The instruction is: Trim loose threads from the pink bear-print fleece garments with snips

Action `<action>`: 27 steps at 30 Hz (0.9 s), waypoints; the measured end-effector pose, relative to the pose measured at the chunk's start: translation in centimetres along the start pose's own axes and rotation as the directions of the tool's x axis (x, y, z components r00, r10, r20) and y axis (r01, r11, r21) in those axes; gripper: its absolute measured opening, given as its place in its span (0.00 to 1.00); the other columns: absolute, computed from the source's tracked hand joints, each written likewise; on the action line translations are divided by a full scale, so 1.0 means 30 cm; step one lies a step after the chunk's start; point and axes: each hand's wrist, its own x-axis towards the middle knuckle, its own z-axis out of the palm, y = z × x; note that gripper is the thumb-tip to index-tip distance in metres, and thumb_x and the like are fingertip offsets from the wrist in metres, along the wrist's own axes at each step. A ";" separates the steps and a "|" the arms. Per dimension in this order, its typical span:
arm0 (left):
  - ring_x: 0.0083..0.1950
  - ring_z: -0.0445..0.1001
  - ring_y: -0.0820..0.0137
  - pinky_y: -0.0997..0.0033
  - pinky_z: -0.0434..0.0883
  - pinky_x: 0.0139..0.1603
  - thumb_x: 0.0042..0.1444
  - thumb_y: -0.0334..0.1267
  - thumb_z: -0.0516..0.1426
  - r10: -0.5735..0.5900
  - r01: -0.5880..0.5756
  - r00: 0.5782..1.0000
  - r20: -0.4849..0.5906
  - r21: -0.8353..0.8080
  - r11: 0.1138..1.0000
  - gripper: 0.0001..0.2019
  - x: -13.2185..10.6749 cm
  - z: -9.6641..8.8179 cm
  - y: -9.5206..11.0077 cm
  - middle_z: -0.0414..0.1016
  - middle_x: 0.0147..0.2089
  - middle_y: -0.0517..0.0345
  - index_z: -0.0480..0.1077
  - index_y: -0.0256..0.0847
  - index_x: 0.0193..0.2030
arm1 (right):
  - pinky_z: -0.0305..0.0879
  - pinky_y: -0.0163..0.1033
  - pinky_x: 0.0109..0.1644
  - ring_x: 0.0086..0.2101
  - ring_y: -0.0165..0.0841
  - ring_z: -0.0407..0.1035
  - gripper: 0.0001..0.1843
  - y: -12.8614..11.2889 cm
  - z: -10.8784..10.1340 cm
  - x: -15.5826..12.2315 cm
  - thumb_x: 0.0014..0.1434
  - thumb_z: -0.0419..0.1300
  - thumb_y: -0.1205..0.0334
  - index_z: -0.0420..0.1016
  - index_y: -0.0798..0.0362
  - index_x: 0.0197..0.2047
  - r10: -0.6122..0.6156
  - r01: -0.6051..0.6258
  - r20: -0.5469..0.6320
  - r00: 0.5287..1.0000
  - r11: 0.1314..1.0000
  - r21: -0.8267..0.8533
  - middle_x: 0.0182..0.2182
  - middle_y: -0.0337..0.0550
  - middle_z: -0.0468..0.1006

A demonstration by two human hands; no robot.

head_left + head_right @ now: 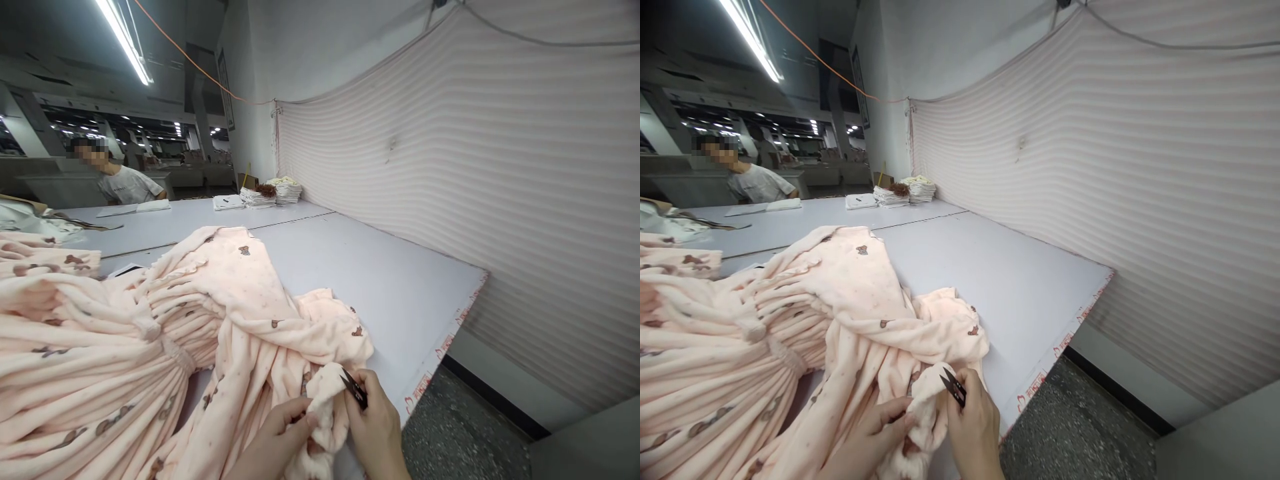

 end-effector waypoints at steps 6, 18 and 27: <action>0.34 0.70 0.71 0.73 0.65 0.39 0.51 0.50 0.62 -0.032 0.054 0.996 0.083 -0.289 0.956 0.17 0.017 -0.039 -0.005 0.76 0.29 0.59 0.78 0.38 0.41 | 0.68 0.32 0.31 0.32 0.33 0.75 0.07 -0.038 -0.050 -0.002 0.58 0.58 0.56 0.72 0.44 0.40 -0.190 0.181 0.147 0.971 0.981 0.072 0.33 0.36 0.77; 0.35 0.73 0.68 0.67 0.68 0.44 0.53 0.48 0.61 -0.051 0.078 0.994 0.099 -0.285 0.955 0.18 0.006 -0.031 0.038 0.78 0.32 0.57 0.76 0.39 0.46 | 0.69 0.31 0.35 0.35 0.33 0.75 0.12 -0.058 -0.076 -0.015 0.60 0.57 0.59 0.75 0.42 0.47 -0.258 0.234 0.243 0.935 0.964 0.125 0.38 0.38 0.78; 0.45 0.75 0.57 0.64 0.71 0.45 0.53 0.49 0.59 0.115 -0.080 0.989 -0.092 0.320 0.944 0.11 -0.061 -0.119 0.045 0.79 0.36 0.57 0.78 0.48 0.36 | 0.66 0.35 0.37 0.33 0.35 0.69 0.21 0.138 -0.058 0.105 0.55 0.58 0.46 0.72 0.52 0.46 0.163 -0.178 0.073 0.984 0.877 0.446 0.30 0.39 0.72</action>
